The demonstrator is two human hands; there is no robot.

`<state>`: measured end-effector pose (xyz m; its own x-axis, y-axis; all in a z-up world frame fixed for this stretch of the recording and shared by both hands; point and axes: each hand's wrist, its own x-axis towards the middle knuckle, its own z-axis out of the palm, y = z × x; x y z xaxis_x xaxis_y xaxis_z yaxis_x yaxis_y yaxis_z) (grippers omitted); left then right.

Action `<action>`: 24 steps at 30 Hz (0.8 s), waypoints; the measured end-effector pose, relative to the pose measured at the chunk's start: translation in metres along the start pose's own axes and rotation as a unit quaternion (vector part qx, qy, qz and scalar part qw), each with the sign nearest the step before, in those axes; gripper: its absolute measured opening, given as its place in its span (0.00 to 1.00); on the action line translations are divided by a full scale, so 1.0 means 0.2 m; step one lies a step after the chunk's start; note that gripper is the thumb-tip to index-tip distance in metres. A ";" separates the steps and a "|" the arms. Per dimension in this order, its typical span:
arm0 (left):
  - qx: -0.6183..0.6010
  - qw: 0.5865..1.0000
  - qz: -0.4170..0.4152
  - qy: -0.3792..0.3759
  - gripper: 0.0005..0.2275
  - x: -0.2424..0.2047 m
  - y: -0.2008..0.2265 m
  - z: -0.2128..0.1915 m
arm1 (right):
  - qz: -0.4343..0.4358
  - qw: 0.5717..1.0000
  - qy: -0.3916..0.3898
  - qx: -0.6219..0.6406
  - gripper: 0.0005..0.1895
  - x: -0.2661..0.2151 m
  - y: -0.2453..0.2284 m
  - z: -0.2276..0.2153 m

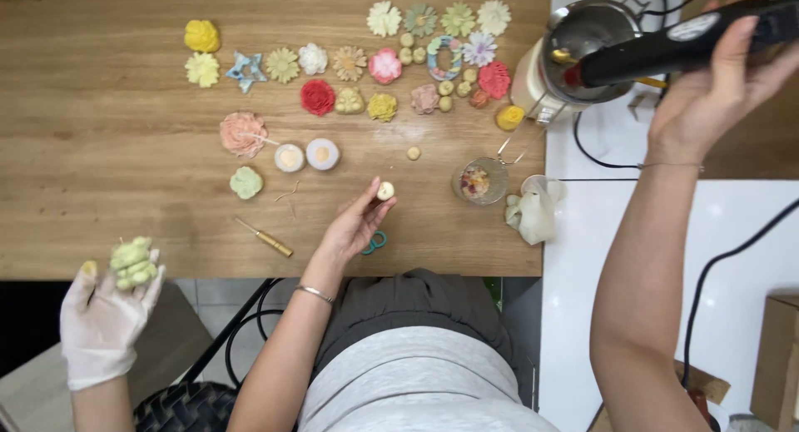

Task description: Preparing and inserting wicks into small decorative wax pieces.

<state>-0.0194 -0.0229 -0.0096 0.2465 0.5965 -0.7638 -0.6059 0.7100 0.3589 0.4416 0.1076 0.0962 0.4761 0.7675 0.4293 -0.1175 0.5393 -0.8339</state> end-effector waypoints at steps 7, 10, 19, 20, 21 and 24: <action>0.008 1.000 -0.007 0.008 0.13 -0.03 0.01 -0.19 | -0.004 1.000 0.000 -0.015 0.27 -0.03 -0.03 0.04; -0.001 1.000 -0.016 0.024 0.12 -0.04 0.02 -0.21 | -0.007 0.998 -0.010 -0.064 0.27 -0.05 -0.02 0.05; 0.009 1.000 -0.006 -0.027 0.10 -0.05 0.15 -0.22 | -0.029 0.981 -0.030 -0.190 0.27 -0.12 -0.06 0.09; 0.006 0.999 -0.010 -0.036 0.10 -0.04 0.15 -0.21 | -0.016 0.981 -0.024 -0.189 0.22 -0.13 -0.02 0.03; 0.004 0.999 -0.010 -0.034 0.10 -0.04 0.15 -0.21 | -0.014 0.982 -0.025 -0.189 0.22 -0.14 -0.04 0.07; 0.013 0.999 -0.020 -0.047 0.11 -0.04 0.15 -0.21 | 0.016 0.988 -0.002 -0.152 0.18 -0.17 -0.11 0.17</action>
<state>-0.0715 -0.0218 -0.0153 0.3412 0.5985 -0.7249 -0.5741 0.7433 0.3434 0.3984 0.0808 0.1109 0.4731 0.7836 0.4026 0.1363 0.3864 -0.9122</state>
